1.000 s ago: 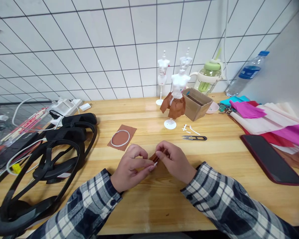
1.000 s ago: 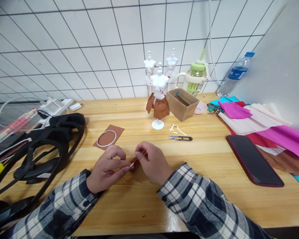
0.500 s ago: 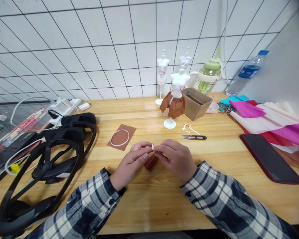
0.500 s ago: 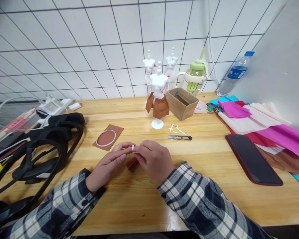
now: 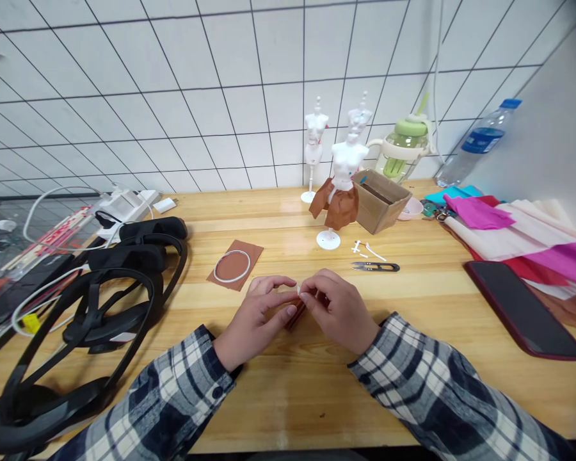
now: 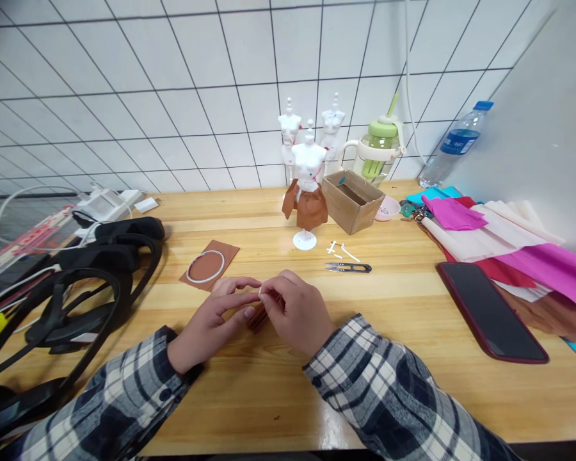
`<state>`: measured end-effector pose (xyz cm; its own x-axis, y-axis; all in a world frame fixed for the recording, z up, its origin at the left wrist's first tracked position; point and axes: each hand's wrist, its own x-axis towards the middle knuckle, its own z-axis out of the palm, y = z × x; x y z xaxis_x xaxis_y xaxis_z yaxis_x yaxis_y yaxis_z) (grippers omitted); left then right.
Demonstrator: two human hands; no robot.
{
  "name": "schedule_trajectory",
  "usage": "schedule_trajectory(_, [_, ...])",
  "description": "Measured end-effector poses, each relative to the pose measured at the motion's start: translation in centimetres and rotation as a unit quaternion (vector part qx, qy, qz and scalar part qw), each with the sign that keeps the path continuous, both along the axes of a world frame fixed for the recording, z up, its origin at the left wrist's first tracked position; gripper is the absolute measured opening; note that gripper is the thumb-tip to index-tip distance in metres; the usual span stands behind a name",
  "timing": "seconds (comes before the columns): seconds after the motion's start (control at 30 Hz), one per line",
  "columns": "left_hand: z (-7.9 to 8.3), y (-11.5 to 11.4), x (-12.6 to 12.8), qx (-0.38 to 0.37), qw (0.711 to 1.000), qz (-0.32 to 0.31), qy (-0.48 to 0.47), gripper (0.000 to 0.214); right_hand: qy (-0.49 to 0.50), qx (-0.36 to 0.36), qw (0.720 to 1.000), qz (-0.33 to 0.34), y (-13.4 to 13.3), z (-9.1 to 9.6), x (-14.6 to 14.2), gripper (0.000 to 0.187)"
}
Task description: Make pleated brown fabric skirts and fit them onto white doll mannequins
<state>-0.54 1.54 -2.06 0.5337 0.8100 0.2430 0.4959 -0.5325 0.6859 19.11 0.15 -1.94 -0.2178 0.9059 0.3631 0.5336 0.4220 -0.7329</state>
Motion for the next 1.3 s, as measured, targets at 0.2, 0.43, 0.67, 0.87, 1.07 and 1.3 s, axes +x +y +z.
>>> schedule_trajectory(0.2, [0.06,0.14,0.03,0.049,0.998,0.034,0.011,0.014,0.126,-0.174,0.977,0.01,0.09,-0.51,-0.85,0.009])
schedule_trajectory(0.43, [0.4,0.25,0.26,0.067,0.997,0.036,0.003,0.013,0.13,-0.173,0.976,0.008,-0.08,-0.58,-1.05,0.009])
schedule_trajectory(0.67, [0.42,0.53,0.28,0.073,0.996,0.045,-0.002,0.012,0.048,-0.063,0.997,0.022,-0.44,-0.54,-0.83,0.008])
schedule_trajectory(0.87, [0.46,0.23,0.19,0.113,0.992,0.058,0.025,0.012,0.026,-0.031,0.999,0.016,-0.75,-0.51,-0.97,0.007])
schedule_trajectory(1.07, [0.5,-0.06,0.38,0.119,0.992,0.045,0.026,0.012,0.021,-0.035,0.999,0.015,-0.5,-0.43,-0.88,0.005])
schedule_trajectory(1.3, [0.63,0.1,0.31,0.101,0.994,0.046,-0.004,0.009,0.156,-0.186,0.97,0.009,0.17,-0.4,-0.66,0.003])
